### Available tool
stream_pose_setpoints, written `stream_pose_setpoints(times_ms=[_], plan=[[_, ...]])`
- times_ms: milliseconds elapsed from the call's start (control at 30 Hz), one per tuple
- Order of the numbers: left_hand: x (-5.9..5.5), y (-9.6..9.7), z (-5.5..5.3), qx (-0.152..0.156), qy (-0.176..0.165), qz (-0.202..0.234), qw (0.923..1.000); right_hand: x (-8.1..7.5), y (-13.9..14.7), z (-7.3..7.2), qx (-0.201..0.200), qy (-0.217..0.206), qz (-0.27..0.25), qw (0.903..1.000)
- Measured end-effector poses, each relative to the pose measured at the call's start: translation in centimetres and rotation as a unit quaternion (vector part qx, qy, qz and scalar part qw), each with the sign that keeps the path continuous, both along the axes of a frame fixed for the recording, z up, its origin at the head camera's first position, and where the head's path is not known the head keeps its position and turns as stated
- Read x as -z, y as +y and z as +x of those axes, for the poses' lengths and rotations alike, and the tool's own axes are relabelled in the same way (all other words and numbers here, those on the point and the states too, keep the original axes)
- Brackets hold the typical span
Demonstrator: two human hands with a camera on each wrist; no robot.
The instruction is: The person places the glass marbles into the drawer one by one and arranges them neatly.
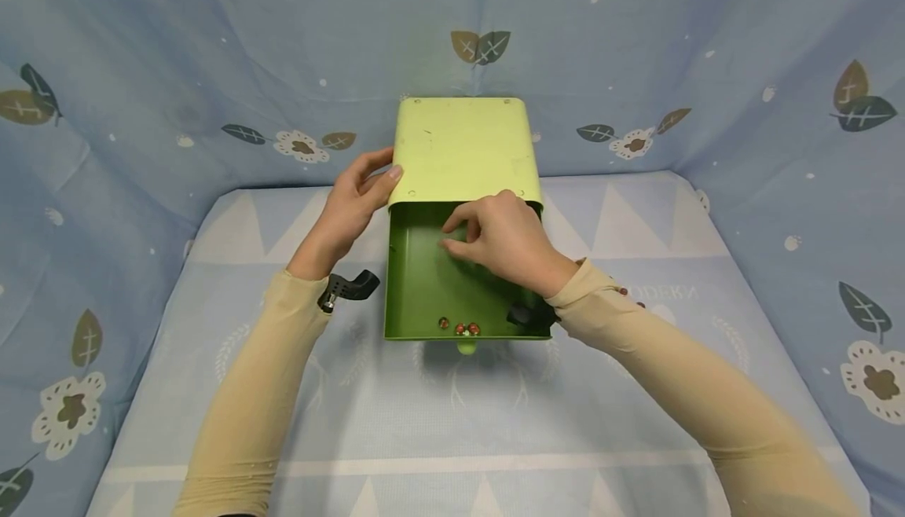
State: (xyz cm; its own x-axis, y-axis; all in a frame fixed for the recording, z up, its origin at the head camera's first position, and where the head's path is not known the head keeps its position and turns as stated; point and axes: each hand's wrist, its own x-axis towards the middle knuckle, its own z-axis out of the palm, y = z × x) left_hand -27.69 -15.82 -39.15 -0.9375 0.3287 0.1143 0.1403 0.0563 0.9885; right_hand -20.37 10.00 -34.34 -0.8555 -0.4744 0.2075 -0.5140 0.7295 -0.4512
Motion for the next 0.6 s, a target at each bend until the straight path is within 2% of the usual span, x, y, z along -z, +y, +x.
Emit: stream_pose_setpoints(times_ms=[333, 600], plan=[[-0.2, -0.1, 0.1, -0.001, 0.001, -0.003, 1.0000, -1.7, 1.8, 0.8, 0.000, 0.006, -0.066, 0.9978], [-0.2, 0.0, 0.1, 0.000, -0.003, -0.003, 1.0000, -2.4, 3.3, 1.7, 0.011, 0.024, -0.113, 0.9932]])
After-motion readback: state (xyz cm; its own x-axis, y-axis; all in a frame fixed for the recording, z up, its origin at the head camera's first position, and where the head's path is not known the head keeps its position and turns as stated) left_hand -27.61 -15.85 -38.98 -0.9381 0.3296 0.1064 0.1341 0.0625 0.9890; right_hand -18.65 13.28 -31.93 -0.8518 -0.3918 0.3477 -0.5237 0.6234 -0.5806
